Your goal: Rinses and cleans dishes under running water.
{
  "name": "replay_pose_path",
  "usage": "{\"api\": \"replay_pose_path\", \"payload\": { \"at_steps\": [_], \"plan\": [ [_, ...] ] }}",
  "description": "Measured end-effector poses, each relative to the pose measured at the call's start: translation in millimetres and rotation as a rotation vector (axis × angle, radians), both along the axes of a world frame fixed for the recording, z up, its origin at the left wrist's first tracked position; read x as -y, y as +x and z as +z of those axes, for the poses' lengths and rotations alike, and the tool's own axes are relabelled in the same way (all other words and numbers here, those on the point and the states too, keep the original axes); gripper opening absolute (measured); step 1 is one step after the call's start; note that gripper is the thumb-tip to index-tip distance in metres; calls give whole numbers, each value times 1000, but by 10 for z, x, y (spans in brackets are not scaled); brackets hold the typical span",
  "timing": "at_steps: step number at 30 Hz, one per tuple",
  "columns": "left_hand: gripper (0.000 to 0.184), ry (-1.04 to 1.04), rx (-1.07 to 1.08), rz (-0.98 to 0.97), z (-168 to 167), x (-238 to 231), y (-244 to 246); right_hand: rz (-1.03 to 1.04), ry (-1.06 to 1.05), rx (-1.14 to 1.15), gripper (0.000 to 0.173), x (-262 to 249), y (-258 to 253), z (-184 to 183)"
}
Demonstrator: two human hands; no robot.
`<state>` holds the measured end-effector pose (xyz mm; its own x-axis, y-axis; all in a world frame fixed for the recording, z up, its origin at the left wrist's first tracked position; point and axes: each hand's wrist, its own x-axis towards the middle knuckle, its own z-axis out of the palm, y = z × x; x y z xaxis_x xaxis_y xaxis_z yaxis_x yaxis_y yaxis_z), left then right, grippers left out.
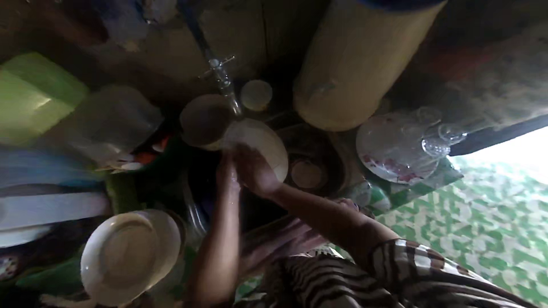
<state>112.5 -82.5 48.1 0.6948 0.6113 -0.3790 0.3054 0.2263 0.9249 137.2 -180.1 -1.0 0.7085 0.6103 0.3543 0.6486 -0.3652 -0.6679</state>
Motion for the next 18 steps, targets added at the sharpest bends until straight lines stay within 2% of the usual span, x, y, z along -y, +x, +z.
{"api": "replay_pose_path", "payload": {
  "at_steps": [3, 6, 10, 12, 14, 18],
  "plan": [
    [46, -181, 87, 97, 40, -50, -116, 35, 16, -60, 43, 480, -216, -348],
    [45, -219, 83, 74, 77, -89, -230, -159, 26, -301, 52, 817, -30, -636],
    [43, -157, 31, -46, 101, -98, -312, -288, 7, -582, 55, 726, 556, -461],
    [44, -109, -7, -81, 128, -52, -301, -306, -95, -508, 58, 501, 777, -296],
    [46, -98, -29, -88, 152, -1, -273, -259, -87, -336, 56, 257, 789, -126],
    [46, -110, -122, -28, 178, 22, -173, 65, -71, -134, 55, 135, 290, 94]
  ]
}}
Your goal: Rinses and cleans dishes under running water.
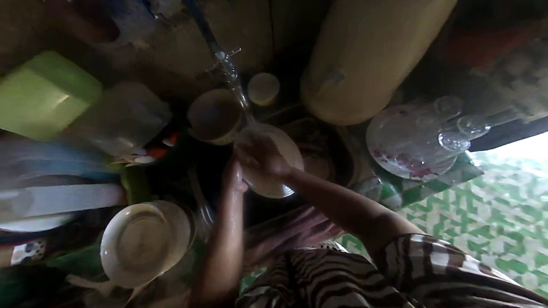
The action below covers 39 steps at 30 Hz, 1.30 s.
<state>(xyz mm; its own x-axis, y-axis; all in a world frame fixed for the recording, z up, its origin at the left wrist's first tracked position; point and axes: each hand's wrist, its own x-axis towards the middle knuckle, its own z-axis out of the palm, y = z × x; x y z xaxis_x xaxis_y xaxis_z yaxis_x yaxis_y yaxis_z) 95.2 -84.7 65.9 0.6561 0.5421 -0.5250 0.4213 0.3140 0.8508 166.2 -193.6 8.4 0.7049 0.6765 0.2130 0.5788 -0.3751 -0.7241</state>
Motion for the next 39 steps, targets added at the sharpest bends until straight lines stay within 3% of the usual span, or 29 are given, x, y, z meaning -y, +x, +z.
{"api": "replay_pose_path", "payload": {
  "at_steps": [3, 6, 9, 11, 14, 18, 20, 22, 23, 25, 27, 30, 34, 39],
  "plan": [
    [51, 39, -114, 15, 108, -57, 10, 247, -123, -22, 69, 459, -360, 267],
    [48, 45, -99, -21, 265, 24, 102, 255, -211, 59, 69, 852, -469, 482],
    [47, -220, 72, -109, 348, 114, 416, 71, -165, 130, 60, 1033, -324, 658],
    [49, -403, 189, -155, 325, 168, 625, -109, -161, 16, 51, 1129, -160, 863],
    [44, -258, 140, -266, 128, 176, 815, -460, 22, -329, 51, 1210, 46, 1029],
    [45, 265, -131, -326, -366, 136, 711, -644, 336, -619, 57, 1261, 163, 562],
    [51, 397, -267, -312, -627, 29, 565, -658, 383, -691, 59, 1223, 151, 328],
    [59, 317, -360, -243, -796, -90, 381, -672, 412, -783, 54, 1165, 116, 116],
    [62, 182, -351, -180, -844, -145, 257, -679, 456, -852, 52, 1123, 86, 6],
    [67, -64, -283, -61, -923, -255, 9, -624, 628, -994, 49, 1024, 23, -266],
    [65, -152, -196, 29, -955, -296, -147, -576, 706, -1075, 49, 910, -2, -496],
    [56, -116, -69, 127, -887, -299, -270, -627, 451, -953, 50, 738, 57, -607],
    [60, 112, -122, 151, -729, -305, -351, -599, 6, -648, 73, 504, 229, -505],
    [66, 162, -148, 165, -730, -333, -432, -586, -81, -600, 63, 424, 403, -227]
  ]
}}
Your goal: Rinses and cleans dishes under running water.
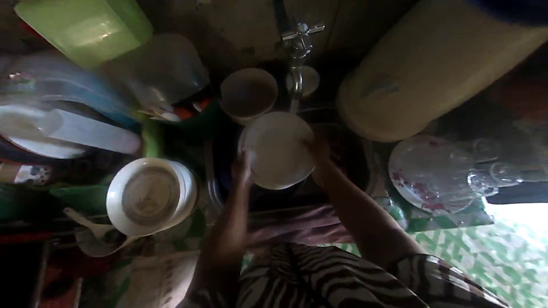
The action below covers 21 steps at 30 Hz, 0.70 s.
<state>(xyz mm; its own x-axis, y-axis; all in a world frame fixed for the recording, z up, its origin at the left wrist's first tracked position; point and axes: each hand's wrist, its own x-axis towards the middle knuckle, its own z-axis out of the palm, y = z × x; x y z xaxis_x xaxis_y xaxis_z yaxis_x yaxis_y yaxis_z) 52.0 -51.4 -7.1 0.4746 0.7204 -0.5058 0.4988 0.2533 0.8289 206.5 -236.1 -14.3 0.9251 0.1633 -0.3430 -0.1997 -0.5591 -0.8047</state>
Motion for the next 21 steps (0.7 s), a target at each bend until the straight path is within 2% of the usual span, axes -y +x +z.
{"api": "replay_pose_path", "payload": {
  "at_steps": [3, 5, 8, 10, 12, 14, 18, 21],
  "plan": [
    [56, -50, -29, 22, -113, 42, -53, -67, -12, 12, 60, 143, 30, 224],
    [54, -65, -1, 61, -296, 109, -46, -40, -31, 86, 54, 202, 53, 426],
    [52, -160, 101, 104, -417, 175, -75, -15, -59, 214, 44, 245, -56, 1123],
    [52, -167, 100, 121, -452, 166, -102, -68, -131, 384, 41, 305, -71, 1365],
    [52, -157, 79, 119, -448, 146, -113, -111, -150, 532, 42, 402, -65, 1362],
    [53, -170, 69, 126, -395, 149, -96, -140, -143, 559, 42, 468, -20, 1218],
    [54, -231, 74, 118, -308, 173, -35, -203, 18, 274, 45, 472, -108, 861],
    [59, -145, 18, -29, -246, 154, -33, -275, 261, 44, 40, 441, -274, 538]
  ]
}}
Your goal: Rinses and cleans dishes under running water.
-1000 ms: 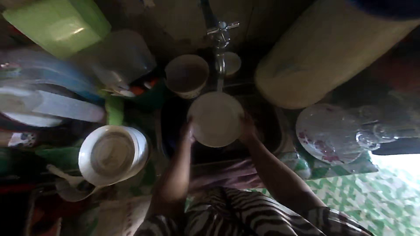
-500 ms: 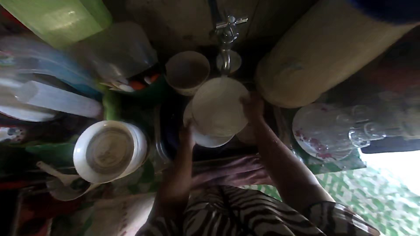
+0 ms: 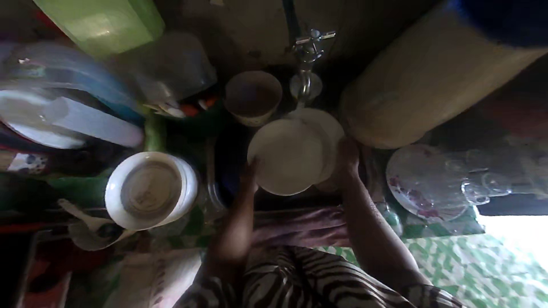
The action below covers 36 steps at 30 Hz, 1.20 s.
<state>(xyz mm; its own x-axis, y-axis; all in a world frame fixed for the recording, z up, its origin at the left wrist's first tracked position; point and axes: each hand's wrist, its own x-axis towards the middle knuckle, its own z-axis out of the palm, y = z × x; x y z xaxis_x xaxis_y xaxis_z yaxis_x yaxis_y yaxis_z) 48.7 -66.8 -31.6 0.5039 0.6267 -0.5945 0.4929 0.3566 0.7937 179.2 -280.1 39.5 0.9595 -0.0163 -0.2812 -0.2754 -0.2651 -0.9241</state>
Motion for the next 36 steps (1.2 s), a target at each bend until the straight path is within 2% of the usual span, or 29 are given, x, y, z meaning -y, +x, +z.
{"api": "replay_pose_path", "payload": {
  "at_steps": [1, 3, 4, 7, 10, 12, 13, 16, 18, 21, 22, 25, 27, 29, 31, 33, 36],
  "plan": [
    [61, 37, -20, -81, 35, -5, 11, 15, 107, -39, 39, -25, -64, -104],
    [59, 127, -68, -205, 122, 16, 63, 79, 307, -98, 50, -82, -141, -323],
    [59, 181, -89, -243, 120, 18, 82, 113, 330, -112, 55, -103, -147, -399],
    [63, 366, -155, -301, 95, 33, 186, 116, 215, -100, 50, -180, -123, -542],
    [77, 700, -389, -426, 69, 144, 424, 91, 180, -72, 45, -240, -208, -553],
    [88, 916, -378, -526, -39, 223, 531, 67, 171, -81, 45, -274, -260, -509],
    [89, 978, -292, -571, -72, 287, 568, 70, 181, -80, 46, -272, -275, -502],
    [76, 1006, -26, -879, 2, 551, 753, 70, 231, -107, 44, -243, -315, -529],
    [65, 1067, 18, -1052, 85, 621, 903, 68, 262, -89, 44, -201, -345, -570],
    [74, 1016, -61, -932, 102, 671, 985, 62, 273, -39, 44, -188, -335, -641],
    [74, 1003, -35, -950, 93, 721, 972, 63, 273, -30, 44, -180, -330, -668],
    [57, 1135, 143, -1177, -7, 812, 979, 77, 299, -30, 44, -119, -320, -707],
    [60, 1048, 15, -1080, 78, 819, 1056, 99, 320, -20, 45, -103, -318, -691],
    [67, 954, 2, -978, 89, 852, 1113, 111, 360, -27, 44, -112, -311, -695],
    [56, 1066, 143, -1111, 91, 875, 1098, 114, 370, -44, 44, -108, -319, -730],
    [53, 1113, 167, -1293, 208, 760, 1096, 133, 373, -67, 45, -126, -333, -740],
    [51, 1099, 123, -1201, 329, 596, 997, 131, 398, -113, 44, -171, -344, -754]
  ]
}}
